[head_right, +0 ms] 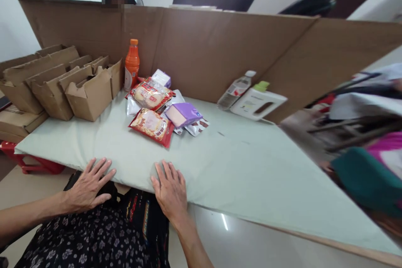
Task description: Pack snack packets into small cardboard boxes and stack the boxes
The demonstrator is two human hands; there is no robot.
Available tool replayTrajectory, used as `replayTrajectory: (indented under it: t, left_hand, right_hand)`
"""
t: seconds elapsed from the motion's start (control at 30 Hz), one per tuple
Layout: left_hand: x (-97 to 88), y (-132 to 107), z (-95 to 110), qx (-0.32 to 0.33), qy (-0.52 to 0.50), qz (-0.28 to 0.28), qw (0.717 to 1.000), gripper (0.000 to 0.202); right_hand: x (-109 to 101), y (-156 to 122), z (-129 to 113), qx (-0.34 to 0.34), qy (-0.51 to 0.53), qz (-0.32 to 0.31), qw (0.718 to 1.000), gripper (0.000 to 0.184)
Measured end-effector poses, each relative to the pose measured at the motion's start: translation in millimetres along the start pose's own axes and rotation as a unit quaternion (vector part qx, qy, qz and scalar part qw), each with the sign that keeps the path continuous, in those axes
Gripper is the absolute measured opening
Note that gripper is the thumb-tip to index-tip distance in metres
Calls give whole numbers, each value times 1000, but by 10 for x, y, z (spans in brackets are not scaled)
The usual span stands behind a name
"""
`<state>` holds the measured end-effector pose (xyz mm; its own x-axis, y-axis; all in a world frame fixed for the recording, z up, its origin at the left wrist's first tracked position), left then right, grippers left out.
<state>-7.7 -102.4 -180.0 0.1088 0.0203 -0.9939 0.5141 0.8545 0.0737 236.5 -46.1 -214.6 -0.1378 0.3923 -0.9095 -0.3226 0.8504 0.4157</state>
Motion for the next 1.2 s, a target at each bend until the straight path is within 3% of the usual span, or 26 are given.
replayTrajectory:
  t: [0.1, 0.17, 0.27, 0.33, 0.43, 0.53, 0.63, 0.73, 0.83, 1.0, 1.1, 1.2]
  left_hand:
    - [-190, 145, -94, -10, -14, 2, 1000, 49]
    - [-298, 325, -277, -34, -17, 14, 999, 45]
    - [-342, 527, -703, -88, -9, 26, 996, 45]
    - [-320, 491, -1063, -142, 2, 28, 989, 45]
    - [-342, 81, -1634, -252, 22, 34, 967, 46]
    - [-485, -610, -2050, -370, 43, 55, 926, 46]
    - [-658, -1161, -2194, -439, 54, 84, 893, 42]
    - [-823, -1267, -2167, -446, 51, 128, 884, 37]
    - [-1085, -930, -2047, -401, 45, 209, 891, 40]
    - [-1746, 78, -1937, -296, 24, 329, 896, 67]
    - [-1963, 669, -2095, -273, -25, 332, 903, 81]
    - [-1965, 1047, -2224, -269, -85, 296, 913, 64]
  right_hand:
    - [42, -38, 19, 2, 1, 0, 1000, 45]
    - [56, -63, 34, 4, -1, 7, 1000, 46]
    - [53, -93, 40, -4, -4, 23, 1000, 49]
    - [38, -110, 29, -17, -4, 40, 999, 51]
    - [13, -132, 15, -32, 1, 62, 998, 53]
    - [-14, -145, 25, -28, 11, 74, 997, 51]
    - [-50, -144, 25, -20, 33, 79, 996, 46]
    - [-64, -132, -1, -31, 48, 90, 994, 42]
    - [-38, -131, -5, -40, 44, 115, 992, 41]
    - [29, -148, 20, -41, 36, 121, 991, 42]
    - [18, -136, 21, -31, 34, 97, 994, 42]
    - [-17, -106, 4, -24, 30, 75, 996, 41]
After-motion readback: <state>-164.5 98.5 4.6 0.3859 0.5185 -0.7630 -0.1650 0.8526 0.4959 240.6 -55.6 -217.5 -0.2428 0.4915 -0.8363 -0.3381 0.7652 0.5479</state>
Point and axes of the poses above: each hand's wrist, its own y-axis towards the middle knuckle, its own x-axis out of the palm, z = x × y, the point moved 8 cm from there along y, towards the middle knuckle, and after that the axes turned 4 degrees about -y, right-handed, at the moved point
